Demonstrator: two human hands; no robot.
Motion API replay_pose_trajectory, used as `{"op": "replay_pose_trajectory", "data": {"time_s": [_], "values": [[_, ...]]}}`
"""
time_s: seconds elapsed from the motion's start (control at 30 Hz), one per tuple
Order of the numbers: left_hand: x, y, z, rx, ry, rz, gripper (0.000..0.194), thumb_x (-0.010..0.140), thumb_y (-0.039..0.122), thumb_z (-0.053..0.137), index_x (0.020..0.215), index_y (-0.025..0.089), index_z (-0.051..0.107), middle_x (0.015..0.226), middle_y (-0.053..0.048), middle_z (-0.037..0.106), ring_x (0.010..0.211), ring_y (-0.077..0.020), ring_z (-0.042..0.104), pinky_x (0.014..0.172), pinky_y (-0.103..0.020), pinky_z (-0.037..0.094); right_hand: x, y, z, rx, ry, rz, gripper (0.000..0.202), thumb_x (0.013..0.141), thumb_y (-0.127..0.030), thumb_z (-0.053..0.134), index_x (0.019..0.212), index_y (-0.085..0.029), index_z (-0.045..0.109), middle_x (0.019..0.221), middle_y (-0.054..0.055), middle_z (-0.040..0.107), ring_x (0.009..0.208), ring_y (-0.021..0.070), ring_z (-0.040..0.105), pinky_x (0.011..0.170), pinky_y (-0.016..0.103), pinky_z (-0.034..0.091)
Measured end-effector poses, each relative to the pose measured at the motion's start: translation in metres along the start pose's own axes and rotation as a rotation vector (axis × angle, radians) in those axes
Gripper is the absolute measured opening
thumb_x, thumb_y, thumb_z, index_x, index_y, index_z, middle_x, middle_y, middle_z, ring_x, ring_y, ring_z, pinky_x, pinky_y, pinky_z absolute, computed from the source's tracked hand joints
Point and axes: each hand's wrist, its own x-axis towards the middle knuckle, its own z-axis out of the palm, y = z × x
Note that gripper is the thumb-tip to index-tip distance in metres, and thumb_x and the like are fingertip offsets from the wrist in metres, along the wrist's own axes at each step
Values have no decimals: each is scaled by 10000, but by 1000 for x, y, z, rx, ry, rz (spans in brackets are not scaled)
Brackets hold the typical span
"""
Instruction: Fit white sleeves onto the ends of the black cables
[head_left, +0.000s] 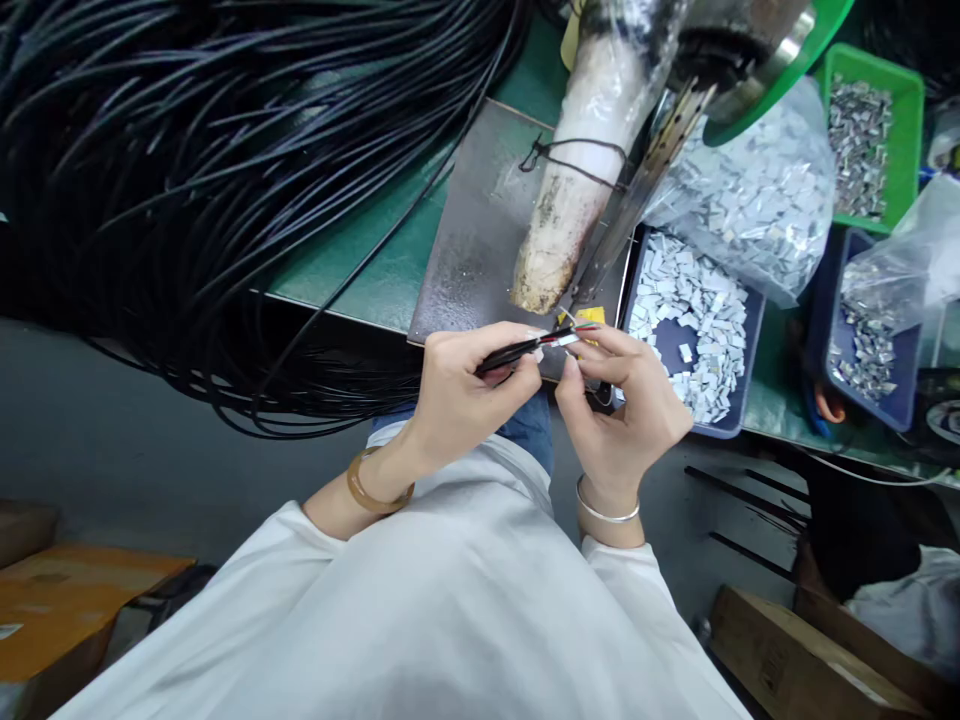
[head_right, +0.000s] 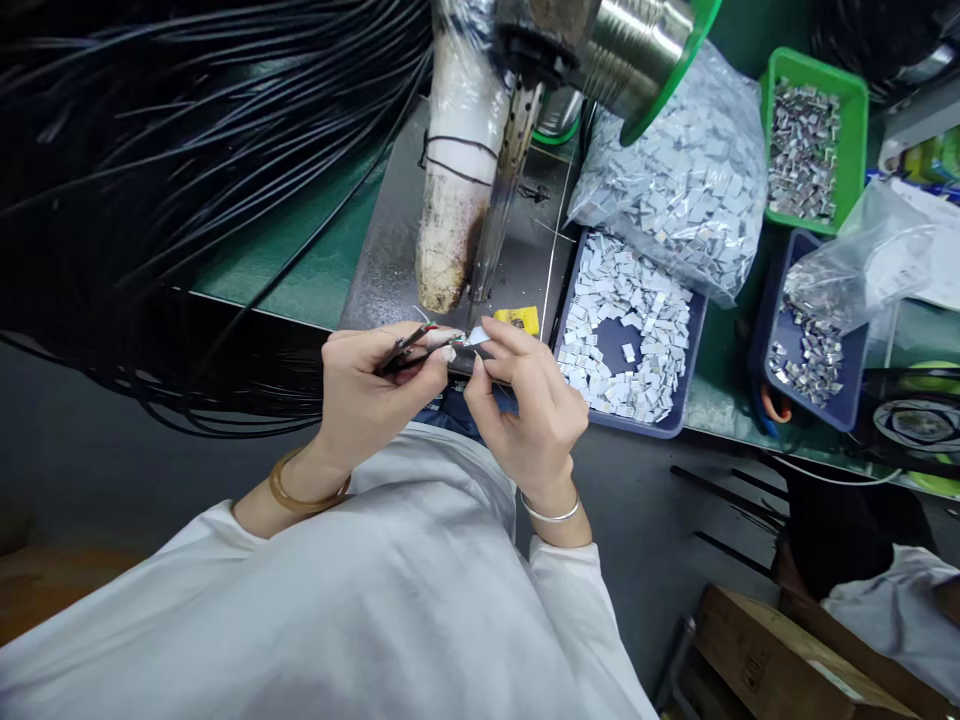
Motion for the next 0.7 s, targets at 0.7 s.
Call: {"op": "replay_pose_trajectory", "data": {"time_s": [0.7], "values": [[-11, -1, -5, 15, -174, -27, 210, 817, 63, 631, 948, 109, 788, 669, 3, 718, 501, -55, 491, 528, -160, 403, -13, 6, -20, -24, 54, 150, 77, 894, -191, 681, 937, -255, 675, 863, -28, 759, 742, 147, 748, 624, 276, 600]]}}
